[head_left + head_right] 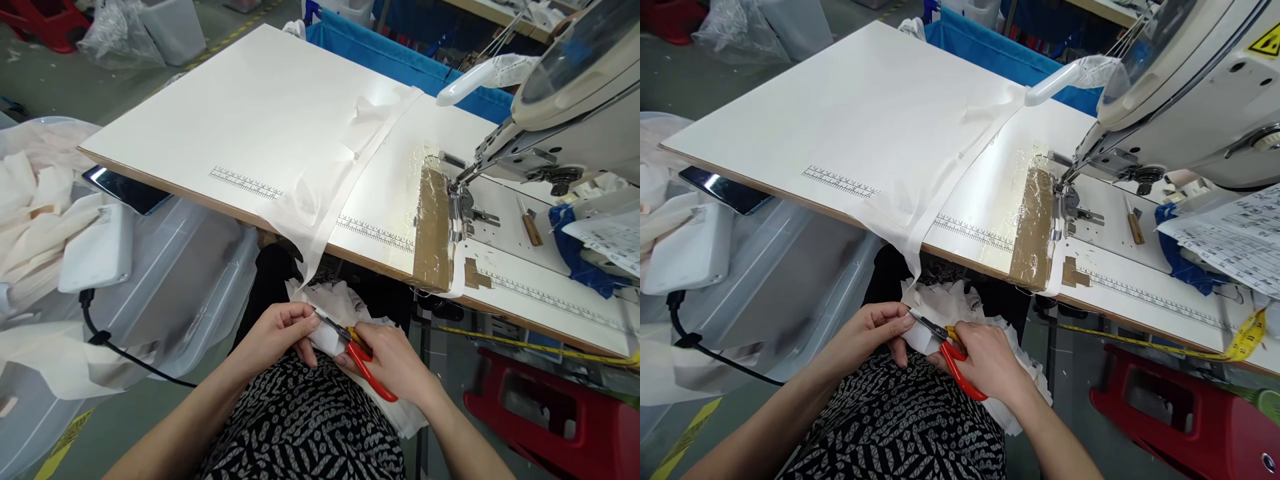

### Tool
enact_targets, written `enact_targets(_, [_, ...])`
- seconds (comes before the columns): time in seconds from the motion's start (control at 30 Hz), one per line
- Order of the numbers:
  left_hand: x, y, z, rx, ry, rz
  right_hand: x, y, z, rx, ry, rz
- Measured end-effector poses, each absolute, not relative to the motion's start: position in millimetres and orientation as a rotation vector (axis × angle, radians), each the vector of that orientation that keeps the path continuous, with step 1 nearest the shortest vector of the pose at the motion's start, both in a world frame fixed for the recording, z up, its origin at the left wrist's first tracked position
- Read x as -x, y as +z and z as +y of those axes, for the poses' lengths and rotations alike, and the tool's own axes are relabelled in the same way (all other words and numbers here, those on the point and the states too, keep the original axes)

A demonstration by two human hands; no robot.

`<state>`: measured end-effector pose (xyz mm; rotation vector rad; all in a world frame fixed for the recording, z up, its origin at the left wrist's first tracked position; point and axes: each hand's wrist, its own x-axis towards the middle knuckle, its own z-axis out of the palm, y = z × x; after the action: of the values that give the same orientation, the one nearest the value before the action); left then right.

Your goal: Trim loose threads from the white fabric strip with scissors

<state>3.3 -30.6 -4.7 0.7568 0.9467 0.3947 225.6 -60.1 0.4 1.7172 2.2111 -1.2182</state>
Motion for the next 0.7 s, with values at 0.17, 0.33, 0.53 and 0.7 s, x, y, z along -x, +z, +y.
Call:
enact_targets(0.17, [-2.3, -3.5, -28.4, -0.801, 0.358, 0.966, -235.0, -6.5, -64.4, -1.768, -1.264, 2.172])
enact_targets(0.33, [-14.4, -3.2, -34.6, -0.830, 0.315, 0.946, -232.7, -5.1, -61.1, -1.850, -1.677, 2.189])
enact_targets(0.53, [-32.8, 36.6, 17.0, -1.597, 0.162, 0.975, -218.6, -7.6, -61.3, -2.176, -1.795, 2.377])
enact_targets(0.7, [-65.8, 74.3, 128.9, -2.473, 0.151, 1.373, -239.5, 6.6, -80.7, -2.373, -1.517, 2.499])
